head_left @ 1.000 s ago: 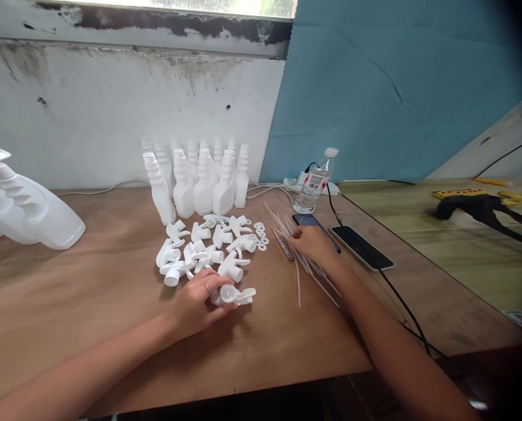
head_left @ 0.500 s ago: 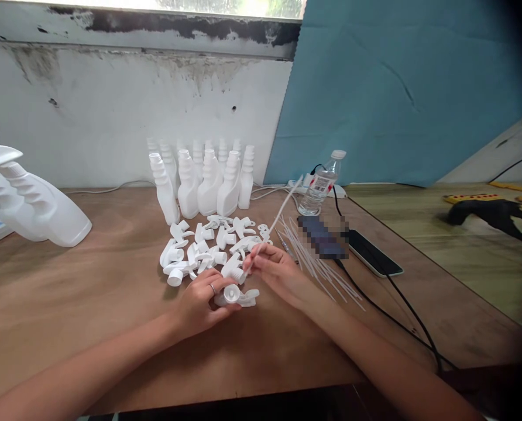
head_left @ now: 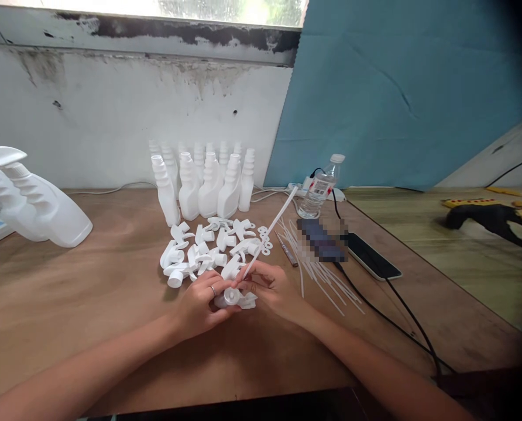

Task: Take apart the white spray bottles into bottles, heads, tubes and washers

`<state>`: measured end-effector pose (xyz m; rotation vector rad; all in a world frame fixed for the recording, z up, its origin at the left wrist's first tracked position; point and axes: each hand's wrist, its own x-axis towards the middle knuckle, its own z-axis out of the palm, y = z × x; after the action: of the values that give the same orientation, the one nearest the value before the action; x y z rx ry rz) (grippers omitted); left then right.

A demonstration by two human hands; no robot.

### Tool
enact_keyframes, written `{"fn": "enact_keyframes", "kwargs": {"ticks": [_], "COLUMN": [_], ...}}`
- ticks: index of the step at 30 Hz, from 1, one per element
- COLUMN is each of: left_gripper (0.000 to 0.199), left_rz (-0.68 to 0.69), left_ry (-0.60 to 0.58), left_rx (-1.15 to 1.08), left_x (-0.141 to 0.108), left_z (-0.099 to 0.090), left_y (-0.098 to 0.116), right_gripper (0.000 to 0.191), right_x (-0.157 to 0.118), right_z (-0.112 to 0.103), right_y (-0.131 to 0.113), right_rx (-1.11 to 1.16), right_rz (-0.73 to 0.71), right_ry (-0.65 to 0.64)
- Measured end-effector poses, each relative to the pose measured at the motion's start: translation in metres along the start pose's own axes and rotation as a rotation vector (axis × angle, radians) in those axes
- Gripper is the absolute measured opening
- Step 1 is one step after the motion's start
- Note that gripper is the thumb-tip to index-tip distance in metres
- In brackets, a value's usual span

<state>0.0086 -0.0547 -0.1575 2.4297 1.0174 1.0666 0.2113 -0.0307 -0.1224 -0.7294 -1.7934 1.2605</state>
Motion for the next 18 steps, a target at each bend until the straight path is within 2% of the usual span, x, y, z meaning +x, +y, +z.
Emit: {"fn": "enact_keyframes", "kwargs": {"ticks": [8, 12, 18], "left_gripper": [0.025, 0.025, 0.024], "left_rz": [0.004, 0.036, -0.001], "left_ry": [0.009, 0.028, 0.012], "left_rx": [0.005, -0.004, -0.026], "left_x": [0.0013, 0.0024, 0.0022], "left_z": [0.0007, 0.0014, 0.0017], "left_y": [0.0012, 0.0025, 0.0018], "right_gripper": [0.012, 0.010, 0.012], "right_x": [0.0019, 0.0033, 0.0034], "right_z": [0.0001, 0.0021, 0.0030], "right_y": [0.0035, 0.0068, 0.0049], "right_rx": [-0.291, -0.309, -0.300], "right_rz": [-0.168, -0.198, -0.176], "right_ry": [-0.015, -0.052, -0.024]}}
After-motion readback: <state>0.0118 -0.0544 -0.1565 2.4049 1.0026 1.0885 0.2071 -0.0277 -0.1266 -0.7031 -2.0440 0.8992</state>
